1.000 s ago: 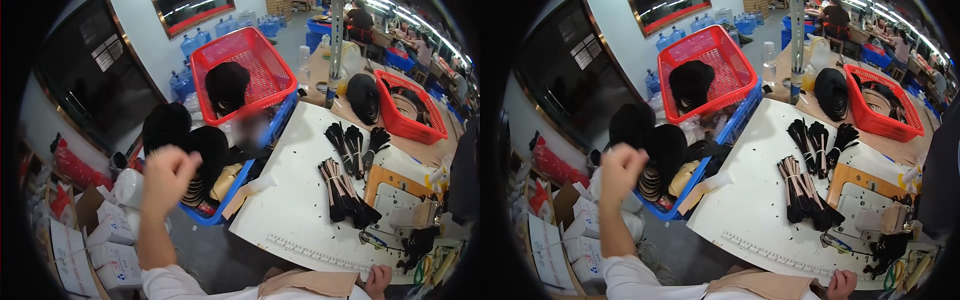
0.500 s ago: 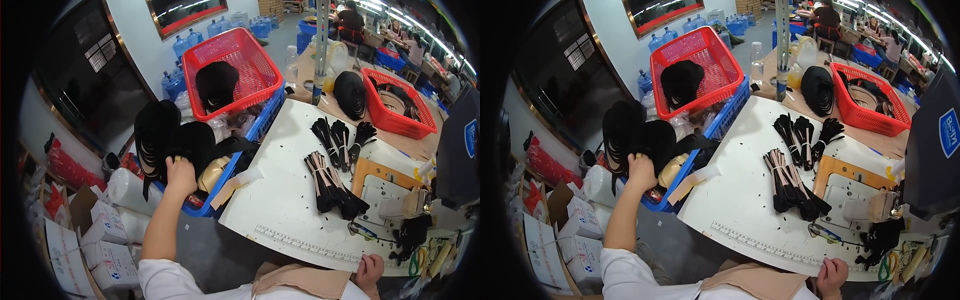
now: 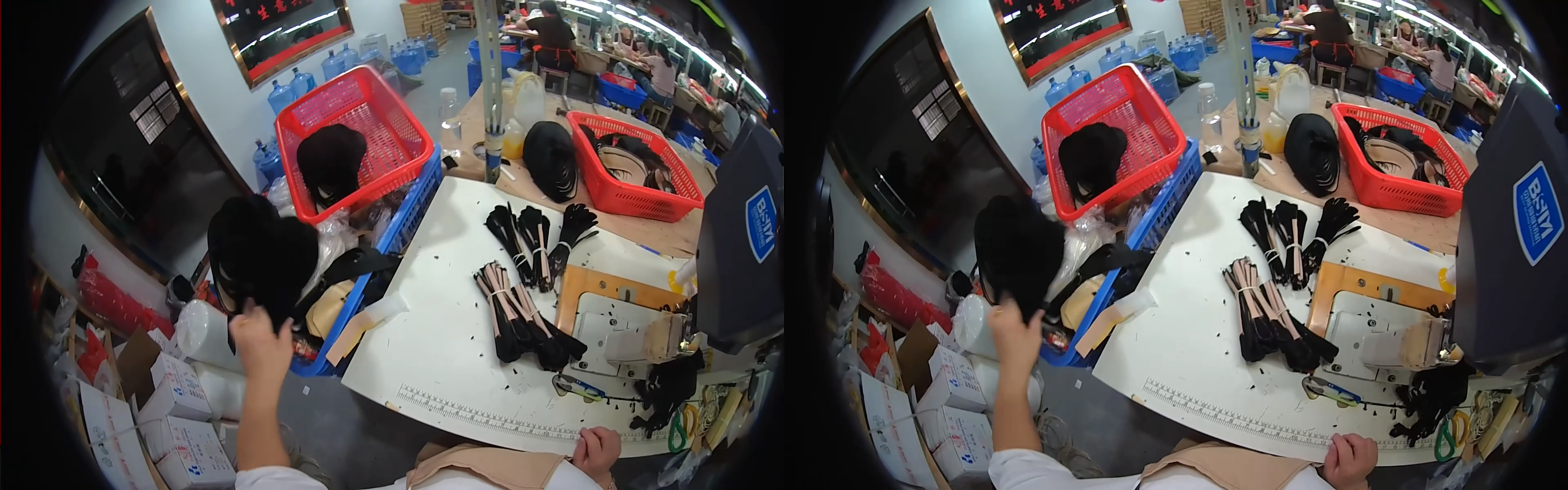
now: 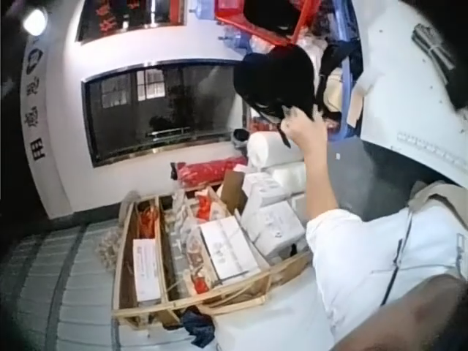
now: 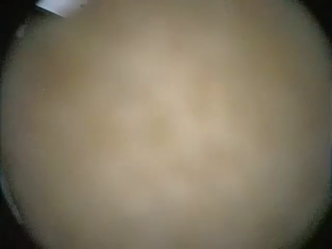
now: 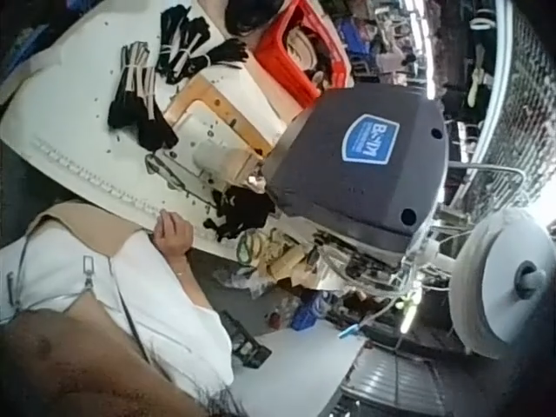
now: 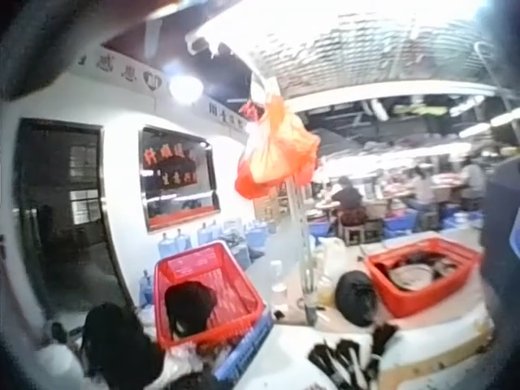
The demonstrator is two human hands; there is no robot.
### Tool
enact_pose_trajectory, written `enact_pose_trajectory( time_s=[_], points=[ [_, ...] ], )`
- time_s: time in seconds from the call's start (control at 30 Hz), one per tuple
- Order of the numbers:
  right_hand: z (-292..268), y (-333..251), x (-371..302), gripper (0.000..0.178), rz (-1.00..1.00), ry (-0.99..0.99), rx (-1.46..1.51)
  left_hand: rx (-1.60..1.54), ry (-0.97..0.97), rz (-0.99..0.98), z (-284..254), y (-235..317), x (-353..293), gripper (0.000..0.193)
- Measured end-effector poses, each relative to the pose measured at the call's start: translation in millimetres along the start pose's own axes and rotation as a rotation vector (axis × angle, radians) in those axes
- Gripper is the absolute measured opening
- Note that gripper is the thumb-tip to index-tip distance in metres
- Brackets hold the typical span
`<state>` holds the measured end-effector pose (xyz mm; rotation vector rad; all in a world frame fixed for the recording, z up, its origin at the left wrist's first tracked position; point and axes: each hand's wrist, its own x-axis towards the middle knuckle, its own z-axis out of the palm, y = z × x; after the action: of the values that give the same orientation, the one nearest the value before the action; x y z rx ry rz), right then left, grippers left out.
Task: Stitching different components of black shoes together using an industrial sewing machine.
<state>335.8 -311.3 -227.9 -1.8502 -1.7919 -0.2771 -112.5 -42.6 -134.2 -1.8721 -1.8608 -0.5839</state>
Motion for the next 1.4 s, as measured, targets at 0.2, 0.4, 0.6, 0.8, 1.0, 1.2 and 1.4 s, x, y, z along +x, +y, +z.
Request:
enact_pose_trajectory(
  time_s=[0.2, 0.4, 0.6, 0.8, 1.0, 1.2, 1.4],
  points=[
    [8.6, -6.6, -23.9, 0.017, 0.033, 0.009, -0.041, -0.182, 0.965, 0.119, -39.4, 65.1, 156.1, 0.025],
    [13.5, -20.3, -25.0, 0.015, 0.065, 0.053, -0.105, 0.11, 0.602, -0.016, 92.1, 62.4, 290.6, 0.039],
    [-6.2, -42.8, -32.9, 0.016, 0.119, 0.095, -0.147, -0.001, -0.201, -0.164, 167.3, 81.6, 266.1, 0.051],
    [-16.1, -50.8, -30.9, 0.017, 0.093, 0.064, -0.081, 0.123, -0.273, -0.247, 86.3, 84.2, 274.2, 0.066],
    [-8.2, -58.4, 33.1, 0.014, 0.163, 0.092, 0.302, -0.436, 0.54, 0.306, 50.0, 176.9, 227.4, 0.041],
    [50.5, -50.4, 241.3, 0.007, 0.261, 0.387, 0.673, -0.886, -0.402, 0.441, 120.4, 305.5, 155.4, 0.038],
    [125.9, 85.3, 366.7, 0.015, 0.784, 0.628, 1.001, -1.341, -0.51, 0.084, 182.9, 324.6, 100.3, 0.026]
  ],
)
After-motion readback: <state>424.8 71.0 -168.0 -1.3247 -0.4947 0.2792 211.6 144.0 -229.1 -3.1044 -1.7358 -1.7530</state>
